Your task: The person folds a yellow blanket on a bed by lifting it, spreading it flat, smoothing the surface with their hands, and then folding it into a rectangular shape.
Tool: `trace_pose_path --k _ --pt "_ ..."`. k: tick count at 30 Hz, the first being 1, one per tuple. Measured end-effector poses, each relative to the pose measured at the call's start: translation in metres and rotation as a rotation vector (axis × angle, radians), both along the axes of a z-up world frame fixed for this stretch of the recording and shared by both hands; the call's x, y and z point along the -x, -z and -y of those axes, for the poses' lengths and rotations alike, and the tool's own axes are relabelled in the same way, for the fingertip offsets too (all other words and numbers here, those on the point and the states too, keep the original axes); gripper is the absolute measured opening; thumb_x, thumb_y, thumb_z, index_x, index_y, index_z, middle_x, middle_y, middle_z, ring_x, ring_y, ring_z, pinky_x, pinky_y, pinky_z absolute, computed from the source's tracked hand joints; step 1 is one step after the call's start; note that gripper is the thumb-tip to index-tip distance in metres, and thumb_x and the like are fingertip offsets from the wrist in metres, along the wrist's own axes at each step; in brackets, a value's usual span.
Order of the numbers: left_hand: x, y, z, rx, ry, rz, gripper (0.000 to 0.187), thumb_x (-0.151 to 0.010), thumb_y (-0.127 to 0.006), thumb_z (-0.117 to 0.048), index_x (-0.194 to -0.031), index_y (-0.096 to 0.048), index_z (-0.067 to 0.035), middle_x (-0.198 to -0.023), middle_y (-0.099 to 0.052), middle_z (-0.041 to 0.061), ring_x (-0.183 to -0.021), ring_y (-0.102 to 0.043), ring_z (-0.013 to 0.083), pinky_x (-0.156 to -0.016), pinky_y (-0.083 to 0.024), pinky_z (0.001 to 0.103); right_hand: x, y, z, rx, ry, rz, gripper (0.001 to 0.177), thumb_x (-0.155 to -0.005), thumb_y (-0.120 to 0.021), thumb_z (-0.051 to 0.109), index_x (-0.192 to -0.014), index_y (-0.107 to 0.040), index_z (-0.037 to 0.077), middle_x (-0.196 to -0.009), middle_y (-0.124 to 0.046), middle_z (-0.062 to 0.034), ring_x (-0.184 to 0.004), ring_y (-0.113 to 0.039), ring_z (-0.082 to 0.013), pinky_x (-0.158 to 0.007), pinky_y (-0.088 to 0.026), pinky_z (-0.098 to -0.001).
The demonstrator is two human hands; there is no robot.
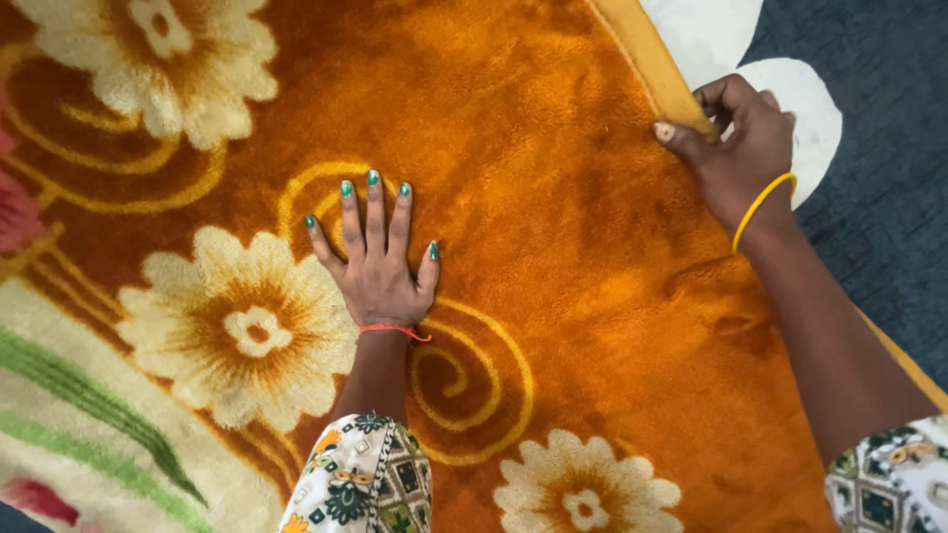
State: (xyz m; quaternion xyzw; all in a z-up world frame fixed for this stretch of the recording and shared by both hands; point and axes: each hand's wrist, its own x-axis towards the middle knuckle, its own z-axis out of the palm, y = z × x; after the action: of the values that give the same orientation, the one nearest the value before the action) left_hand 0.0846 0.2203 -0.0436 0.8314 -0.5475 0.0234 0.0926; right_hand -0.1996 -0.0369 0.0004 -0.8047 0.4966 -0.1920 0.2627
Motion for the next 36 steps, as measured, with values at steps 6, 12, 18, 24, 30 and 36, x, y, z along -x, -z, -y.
trace_pose_path --k 6,12,18,24,30,36 --pt "-0.005 -0.002 0.001 -0.006 0.009 0.014 0.066 -0.099 -0.054 -0.05 -0.16 -0.046 -0.026 -0.172 -0.029 0.005 -0.16 -0.02 0.0306 -0.126 -0.004 0.067 -0.018 0.018 -0.001 0.076 0.043 0.016 0.034 -0.104 -0.083 0.024 -0.113 -0.059 0.001 -0.086 -0.068 -0.01 -0.075 -0.066 -0.0222 -0.071 -0.051 -0.036" --pt "-0.003 0.0 -0.002 0.022 0.01 0.002 0.065 -0.098 -0.054 -0.048 -0.159 -0.048 -0.025 -0.171 -0.03 0.005 -0.16 -0.02 0.0304 -0.127 -0.005 0.067 -0.022 0.015 0.006 0.255 -0.107 -0.116 0.031 -0.114 -0.067 0.029 -0.117 -0.052 0.002 -0.079 -0.064 -0.0109 -0.066 -0.065 -0.0329 -0.061 -0.05 -0.0431" --pt "-0.001 0.0 0.0 0.017 0.009 0.0 0.064 -0.097 -0.055 -0.048 -0.157 -0.049 -0.026 -0.17 -0.032 0.006 -0.159 -0.021 0.0304 -0.126 -0.004 0.068 -0.04 -0.019 -0.006 0.408 0.031 -0.115 0.043 -0.104 -0.072 0.03 -0.131 -0.055 0.001 -0.113 -0.065 -0.0244 -0.108 -0.061 -0.0378 -0.092 -0.049 -0.0497" --pt "-0.005 -0.001 0.001 0.021 0.016 -0.006 0.066 -0.096 -0.055 -0.049 -0.157 -0.049 -0.026 -0.17 -0.033 0.006 -0.159 -0.023 0.0308 -0.125 -0.005 0.068 -0.028 -0.027 -0.101 0.351 -0.986 -0.089 0.07 -0.091 -0.066 0.048 -0.153 -0.043 0.026 -0.161 -0.039 -0.0065 -0.15 -0.032 -0.0304 -0.123 -0.023 -0.0557" --pt "-0.006 0.003 0.0 0.042 0.013 -0.011 0.063 -0.097 -0.053 -0.049 -0.155 -0.051 -0.026 -0.169 -0.034 0.006 -0.158 -0.024 0.0304 -0.125 -0.006 0.068 -0.003 -0.017 -0.024 0.038 -0.914 -0.933 0.081 -0.077 -0.057 0.064 -0.153 -0.035 0.047 -0.169 -0.019 0.0107 -0.152 -0.011 -0.0198 -0.122 -0.007 -0.0592" --pt "-0.009 0.003 0.005 0.091 0.027 0.007 0.061 -0.097 -0.052 -0.048 -0.154 -0.052 -0.025 -0.168 -0.035 0.005 -0.158 -0.026 0.0307 -0.126 -0.007 0.068 -0.049 -0.022 -0.011 0.227 -0.245 -0.152 0.053 -0.106 -0.05 0.048 -0.151 -0.044 0.02 -0.167 -0.033 -0.0064 -0.161 -0.024 -0.0298 -0.125 -0.016 -0.0593"
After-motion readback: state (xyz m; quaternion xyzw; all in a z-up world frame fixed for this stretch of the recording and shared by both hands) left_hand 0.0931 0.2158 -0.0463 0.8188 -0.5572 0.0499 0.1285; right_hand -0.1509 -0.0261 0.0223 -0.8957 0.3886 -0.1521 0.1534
